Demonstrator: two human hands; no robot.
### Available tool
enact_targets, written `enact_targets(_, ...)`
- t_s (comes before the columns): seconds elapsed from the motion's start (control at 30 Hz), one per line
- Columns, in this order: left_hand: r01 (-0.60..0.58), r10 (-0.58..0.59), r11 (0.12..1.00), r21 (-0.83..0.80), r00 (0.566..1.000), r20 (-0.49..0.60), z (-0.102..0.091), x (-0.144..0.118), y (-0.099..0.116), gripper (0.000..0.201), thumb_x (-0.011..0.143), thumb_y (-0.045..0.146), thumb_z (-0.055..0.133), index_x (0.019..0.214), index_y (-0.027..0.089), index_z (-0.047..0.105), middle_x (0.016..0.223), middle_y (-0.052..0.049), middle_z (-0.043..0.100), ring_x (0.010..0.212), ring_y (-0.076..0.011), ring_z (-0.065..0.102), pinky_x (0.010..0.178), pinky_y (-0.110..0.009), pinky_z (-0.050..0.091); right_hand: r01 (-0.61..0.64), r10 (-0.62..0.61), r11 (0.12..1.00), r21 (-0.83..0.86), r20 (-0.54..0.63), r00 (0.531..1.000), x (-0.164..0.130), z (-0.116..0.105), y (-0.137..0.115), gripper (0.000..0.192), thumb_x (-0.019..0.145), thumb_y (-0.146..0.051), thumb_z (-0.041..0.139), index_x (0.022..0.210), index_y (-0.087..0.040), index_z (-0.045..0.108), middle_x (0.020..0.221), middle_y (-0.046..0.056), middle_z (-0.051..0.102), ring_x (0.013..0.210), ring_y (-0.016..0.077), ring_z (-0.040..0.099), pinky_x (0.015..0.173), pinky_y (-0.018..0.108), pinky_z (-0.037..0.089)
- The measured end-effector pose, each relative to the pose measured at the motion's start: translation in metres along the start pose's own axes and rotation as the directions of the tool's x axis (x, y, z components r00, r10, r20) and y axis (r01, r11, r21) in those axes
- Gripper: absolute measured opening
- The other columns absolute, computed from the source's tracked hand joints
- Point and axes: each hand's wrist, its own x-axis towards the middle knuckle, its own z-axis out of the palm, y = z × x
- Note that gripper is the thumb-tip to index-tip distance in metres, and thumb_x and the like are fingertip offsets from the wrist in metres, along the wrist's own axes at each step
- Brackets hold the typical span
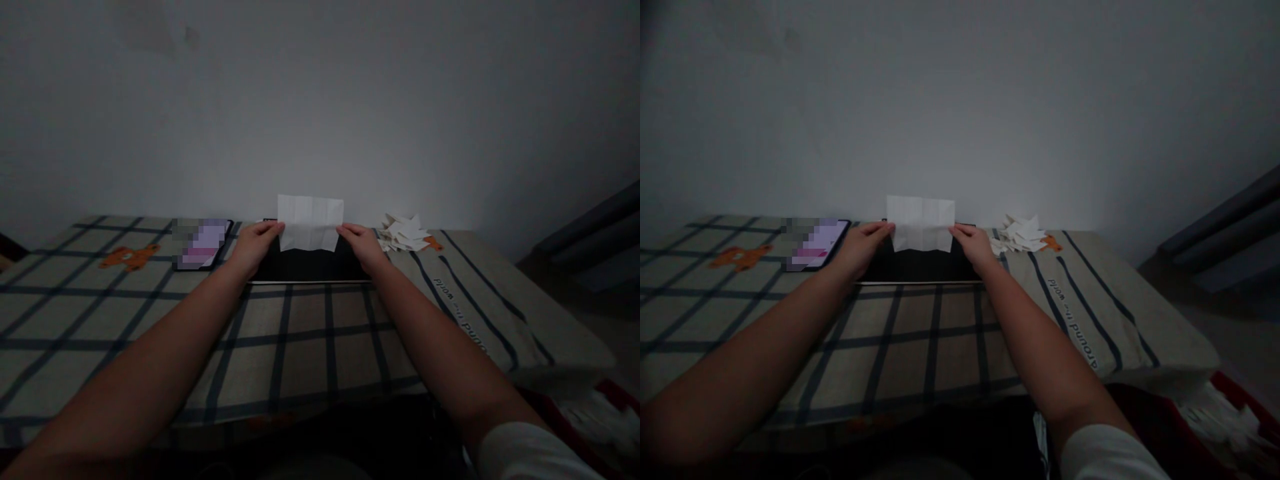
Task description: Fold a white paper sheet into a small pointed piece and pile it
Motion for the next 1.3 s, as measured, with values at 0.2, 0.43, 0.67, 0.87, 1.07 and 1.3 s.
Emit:
enact_targets(0.2, 0.035, -0.034, 0.999, -0.011, 0.996, 0.079, 0.002, -0.004, 0.003, 0.027, 0.073, 0.045, 0.076, 0.079, 0.02, 0.075, 0.073, -0.004, 0.07, 0.062, -0.0164, 0.057, 0.059, -0.028, 0.041, -0.012, 0.009, 0.999, 0.033, 0.094, 0.996, -0.002, -0.003, -0.005, 0.033, 0.074, -0.051, 0.075, 0.082, -0.02, 0.075, 0.082, 0.004, 0.076, 0.073, 0.0145, 0.066, 0.064, 0.026, 0.044)
enact_targets(0.43, 0.009, -0.011, 0.999, 0.042, 0.999, 0.034, 0.003, -0.004, -0.003, 0.029, 0.068, 0.048, 0.081, 0.072, 0.02, 0.074, 0.074, -0.005, 0.073, 0.065, -0.0181, 0.06, 0.063, -0.03, 0.044, -0.065, 0.054, 0.982, 0.177, 0.065, 0.996, -0.002, 0.003, -0.002, 0.031, 0.066, -0.047, 0.085, 0.072, -0.02, 0.071, 0.075, 0.002, 0.073, 0.08, 0.015, 0.069, 0.072, 0.026, 0.051)
enact_targets(0.67, -0.013, 0.021, 0.992, 0.126, 0.998, -0.062, 0.009, -0.007, -0.005, 0.028, 0.07, 0.048, 0.079, 0.066, 0.02, 0.071, 0.068, -0.004, 0.07, 0.068, -0.02, 0.063, 0.069, -0.033, 0.046, -0.185, 0.176, 0.947, 0.262, 0.054, 0.983, -0.003, 0.012, -0.003, 0.028, 0.07, -0.036, 0.084, 0.07, -0.02, 0.061, 0.074, 0.002, 0.07, 0.078, 0.014, 0.069, 0.078, 0.028, 0.056)
enact_targets(0.87, 0.048, -0.049, 0.998, 0.031, 0.997, 0.06, 0.012, -0.015, 0.005, 0.027, 0.066, 0.041, 0.08, 0.065, 0.018, 0.067, 0.067, -0.004, 0.068, 0.067, -0.0185, 0.064, 0.071, -0.033, 0.051, -0.154, 0.157, 0.958, 0.243, 0.007, 0.988, 0.001, 0.008, -0.001, 0.029, 0.073, -0.031, 0.076, 0.08, -0.024, 0.049, 0.07, -0.004, 0.062, 0.07, 0.013, 0.065, 0.072, 0.028, 0.054)
enact_targets(1.07, 0.18, -0.17, 0.934, -0.309, 0.984, 0.059, 0.003, -0.002, 0.004, 0.035, 0.075, 0.05, 0.071, 0.086, 0.017, 0.066, 0.092, -0.007, 0.073, 0.077, -0.019, 0.068, 0.068, -0.032, 0.055, -0.144, 0.091, 0.934, 0.328, 0.171, 0.981, -0.005, 0.001, -0.01, 0.041, 0.068, -0.018, 0.072, 0.102, -0.028, 0.053, 0.081, -0.006, 0.065, 0.071, 0.012, 0.062, 0.069, 0.025, 0.052)
enact_targets(1.3, 0.381, -0.329, 0.924, -0.031, 0.833, 0.445, 0.009, -0.015, 0.007, 0.053, 0.065, 0.062, 0.081, 0.092, 0.016, 0.077, 0.089, -0.011, 0.077, 0.071, -0.0214, 0.067, 0.058, -0.029, 0.048, -0.11, 0.05, 0.987, 0.117, 0.431, 0.901, -0.017, 0.007, -0.011, 0.056, 0.066, -0.02, 0.074, 0.12, -0.022, 0.06, 0.076, -0.005, 0.064, 0.07, 0.0141, 0.061, 0.065, 0.025, 0.048)
